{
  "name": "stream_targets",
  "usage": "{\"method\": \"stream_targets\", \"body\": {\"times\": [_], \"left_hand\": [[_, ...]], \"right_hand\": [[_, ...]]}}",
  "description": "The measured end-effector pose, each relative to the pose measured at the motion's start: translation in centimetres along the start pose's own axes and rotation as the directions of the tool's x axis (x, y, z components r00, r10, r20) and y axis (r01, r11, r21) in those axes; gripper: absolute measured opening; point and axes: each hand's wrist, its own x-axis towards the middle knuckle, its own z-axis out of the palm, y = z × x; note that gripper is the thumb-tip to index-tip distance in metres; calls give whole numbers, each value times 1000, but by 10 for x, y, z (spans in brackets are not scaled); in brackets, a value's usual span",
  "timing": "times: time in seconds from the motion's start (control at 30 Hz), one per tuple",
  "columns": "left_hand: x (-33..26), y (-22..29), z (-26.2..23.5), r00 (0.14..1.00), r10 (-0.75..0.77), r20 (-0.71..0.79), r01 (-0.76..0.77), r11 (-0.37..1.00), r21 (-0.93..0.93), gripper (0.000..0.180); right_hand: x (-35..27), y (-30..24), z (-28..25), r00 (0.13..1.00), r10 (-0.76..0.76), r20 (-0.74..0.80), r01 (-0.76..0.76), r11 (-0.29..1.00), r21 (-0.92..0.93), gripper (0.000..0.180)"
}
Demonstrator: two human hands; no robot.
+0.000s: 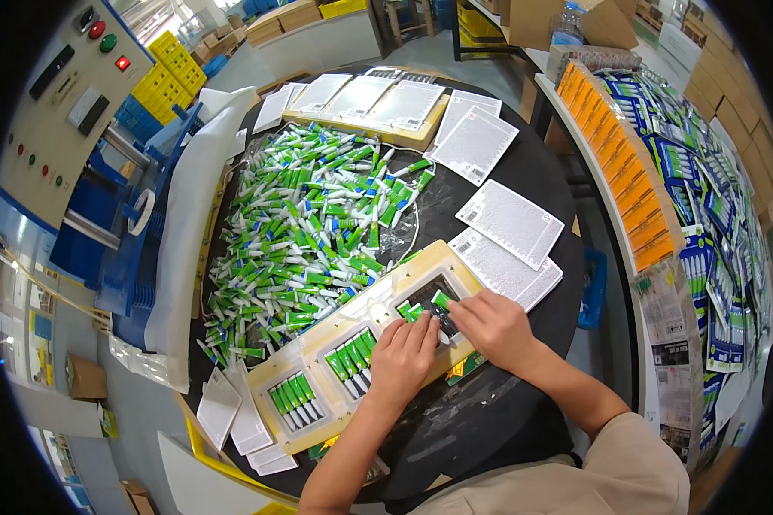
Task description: The person picks green cylindrical batteries from a large pile on a rotating table and places them into a wooden jig with multiple slots. They then cover the filled jig with white paper sheets and move the jig aside. The person repeats this process, filling the jig with batteries and covering it with paper.
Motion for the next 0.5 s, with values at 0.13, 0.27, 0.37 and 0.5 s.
{"method": "stream_targets", "body": {"times": [0.13,0.27,0.37,0.5], "left_hand": [[-7,6,1,995,-78,69,78,997,1,49],[-15,10,-4,972,-120,203,127,992,-20,69],[-20,11,-9,949,-121,291,132,991,-20,79],[-27,10,-16,915,-117,385,108,993,44,79]], "right_hand": [[1,-6,17,997,-47,65,50,998,-44,38],[3,-11,20,994,-9,110,14,999,-49,35],[6,-9,15,991,11,131,-11,1000,-3,34],[15,-5,15,985,-68,159,70,997,-7,36]]}}
